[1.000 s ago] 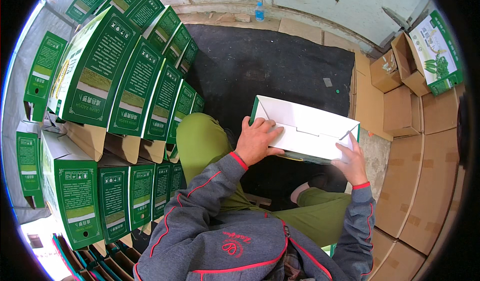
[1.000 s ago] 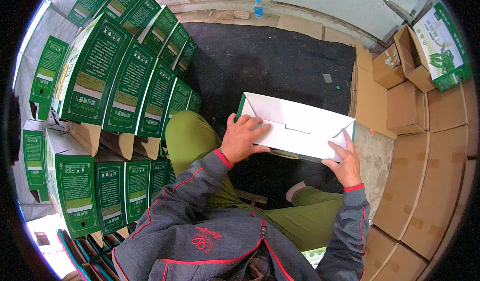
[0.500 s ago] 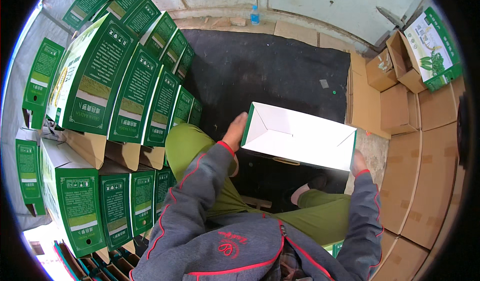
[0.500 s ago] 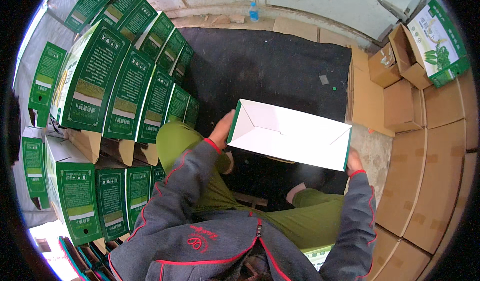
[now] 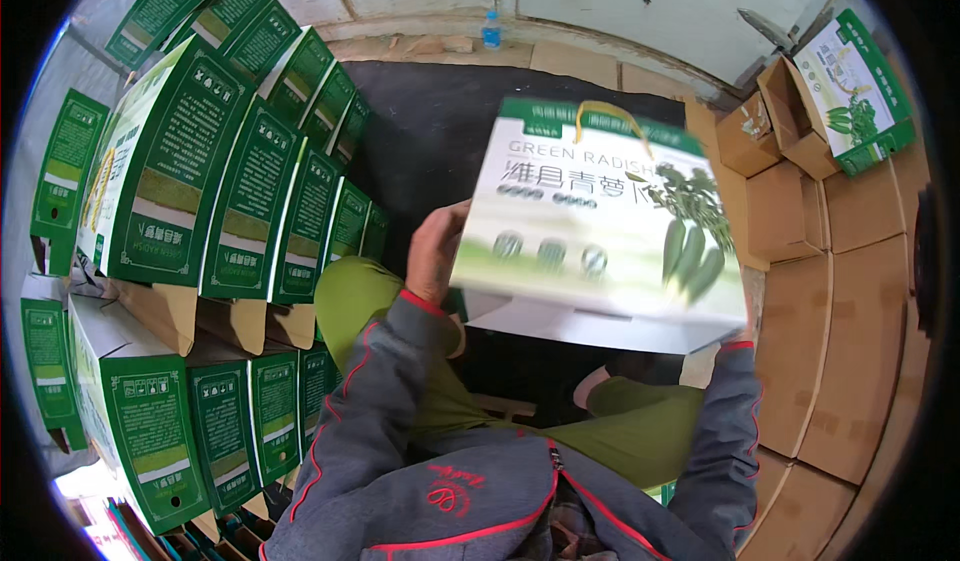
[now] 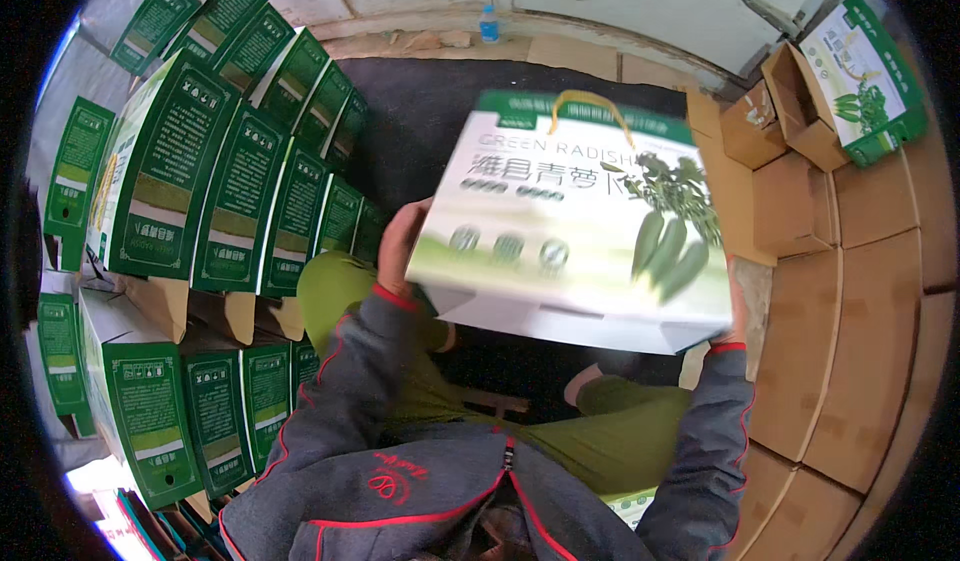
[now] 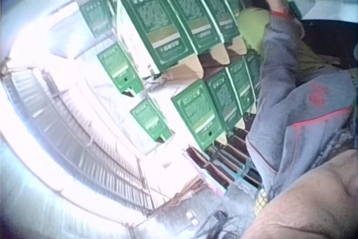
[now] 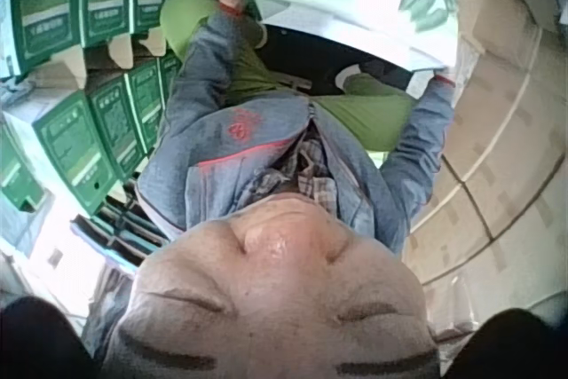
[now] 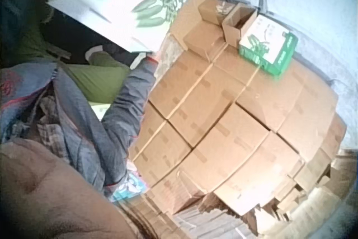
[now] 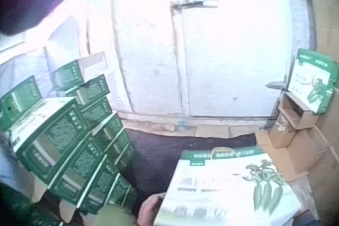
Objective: The person folds flat cardboard sheets into boxes by hand, tucks the flaps in to secure their shape, and stacks the assembled boxes onto a pile.
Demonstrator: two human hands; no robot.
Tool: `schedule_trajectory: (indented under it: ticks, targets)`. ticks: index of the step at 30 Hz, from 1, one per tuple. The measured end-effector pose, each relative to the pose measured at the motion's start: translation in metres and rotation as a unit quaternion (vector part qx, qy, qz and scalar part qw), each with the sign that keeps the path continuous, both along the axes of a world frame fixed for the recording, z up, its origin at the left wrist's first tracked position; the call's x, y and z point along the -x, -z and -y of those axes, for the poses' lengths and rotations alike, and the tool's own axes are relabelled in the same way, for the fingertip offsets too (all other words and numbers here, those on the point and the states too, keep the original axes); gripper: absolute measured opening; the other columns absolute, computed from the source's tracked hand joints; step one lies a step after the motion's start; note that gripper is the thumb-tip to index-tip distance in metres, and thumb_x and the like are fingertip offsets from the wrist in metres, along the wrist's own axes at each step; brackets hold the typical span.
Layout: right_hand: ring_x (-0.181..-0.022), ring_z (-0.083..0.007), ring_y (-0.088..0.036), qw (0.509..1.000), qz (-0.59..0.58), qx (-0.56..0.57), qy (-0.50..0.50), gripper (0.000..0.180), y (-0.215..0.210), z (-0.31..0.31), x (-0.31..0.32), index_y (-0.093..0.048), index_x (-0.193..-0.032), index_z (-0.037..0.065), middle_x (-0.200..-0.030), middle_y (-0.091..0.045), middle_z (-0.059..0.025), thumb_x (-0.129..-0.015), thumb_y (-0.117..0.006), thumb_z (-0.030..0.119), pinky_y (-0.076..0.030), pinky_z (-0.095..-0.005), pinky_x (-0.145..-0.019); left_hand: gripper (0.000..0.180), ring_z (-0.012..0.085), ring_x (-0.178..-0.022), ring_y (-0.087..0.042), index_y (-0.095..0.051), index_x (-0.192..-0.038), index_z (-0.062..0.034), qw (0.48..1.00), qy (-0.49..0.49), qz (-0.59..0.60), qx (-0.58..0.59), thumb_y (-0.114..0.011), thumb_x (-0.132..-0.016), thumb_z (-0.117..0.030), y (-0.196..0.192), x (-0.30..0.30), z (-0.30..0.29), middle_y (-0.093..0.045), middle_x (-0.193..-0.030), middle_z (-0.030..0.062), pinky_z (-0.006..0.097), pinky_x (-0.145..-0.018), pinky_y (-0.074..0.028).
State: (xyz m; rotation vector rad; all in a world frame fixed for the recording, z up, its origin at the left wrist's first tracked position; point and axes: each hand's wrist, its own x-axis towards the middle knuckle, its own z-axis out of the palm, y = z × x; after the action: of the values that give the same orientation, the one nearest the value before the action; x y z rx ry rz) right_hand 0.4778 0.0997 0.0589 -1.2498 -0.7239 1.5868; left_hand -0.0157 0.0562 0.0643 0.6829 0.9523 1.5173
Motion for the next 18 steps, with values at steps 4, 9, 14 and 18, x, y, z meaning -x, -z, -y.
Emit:
schedule_trajectory:
  ticks: [4, 9, 14, 18]
  targets:
    - [-0.091, -0.0152, -0.063, 0.994, 0.099, -0.036, 0.019, 0.036, 0.006, -0.008, 0.011, -0.058, -0.118, 0.003, -0.110, -0.064, -0.0060, -0.096, -0.048, 0.030, -0.051, -0.0315, -0.078, 0.042, 0.0167, -0.104, -0.056, -0.055, -0.123, -0.0022, 0.997, -0.007, 0.060, 0.050, -0.047, -0.098, -0.034, 0.021, -0.009, -0.009, -0.061, -0.117, 0.0058, 0.032, -0.093, -0.042]
    - [-0.092, -0.0151, -0.062, 0.987, 0.137, 0.066, -0.044, 0.032, 0.037, -0.003, 0.036, -0.056, -0.119, 0.006, -0.105, -0.064, -0.0052, -0.094, -0.053, 0.024, -0.051, -0.0332, -0.077, 0.039, 0.0124, -0.101, -0.056, -0.059, -0.119, -0.0044, 0.987, 0.037, -0.020, 0.156, -0.045, -0.099, -0.035, 0.059, 0.002, 0.006, -0.063, -0.111, 0.0027, 0.028, -0.089, -0.042]
    - [-0.085, -0.0151, -0.063, 0.992, 0.066, 0.018, -0.110, 0.029, 0.065, 0.011, 0.011, -0.054, -0.120, 0.006, -0.100, -0.064, -0.0052, -0.094, -0.050, 0.017, -0.054, -0.0308, -0.071, 0.039, 0.0132, -0.100, -0.057, -0.059, -0.120, -0.0046, 0.982, 0.033, -0.015, 0.187, -0.045, -0.099, -0.035, 0.041, -0.014, 0.004, -0.061, -0.112, 0.0028, 0.029, -0.088, -0.043]
    - [-0.077, -0.0138, -0.063, 0.987, 0.069, 0.087, -0.115, 0.028, 0.057, 0.005, 0.022, -0.054, -0.120, 0.005, -0.096, -0.063, -0.0037, -0.095, -0.046, 0.014, -0.054, -0.0284, -0.065, 0.041, 0.0139, -0.103, -0.056, -0.059, -0.121, -0.0038, 0.982, 0.031, -0.022, 0.187, -0.044, -0.099, -0.036, 0.059, -0.005, 0.003, -0.061, -0.115, 0.0035, 0.029, -0.091, -0.042]
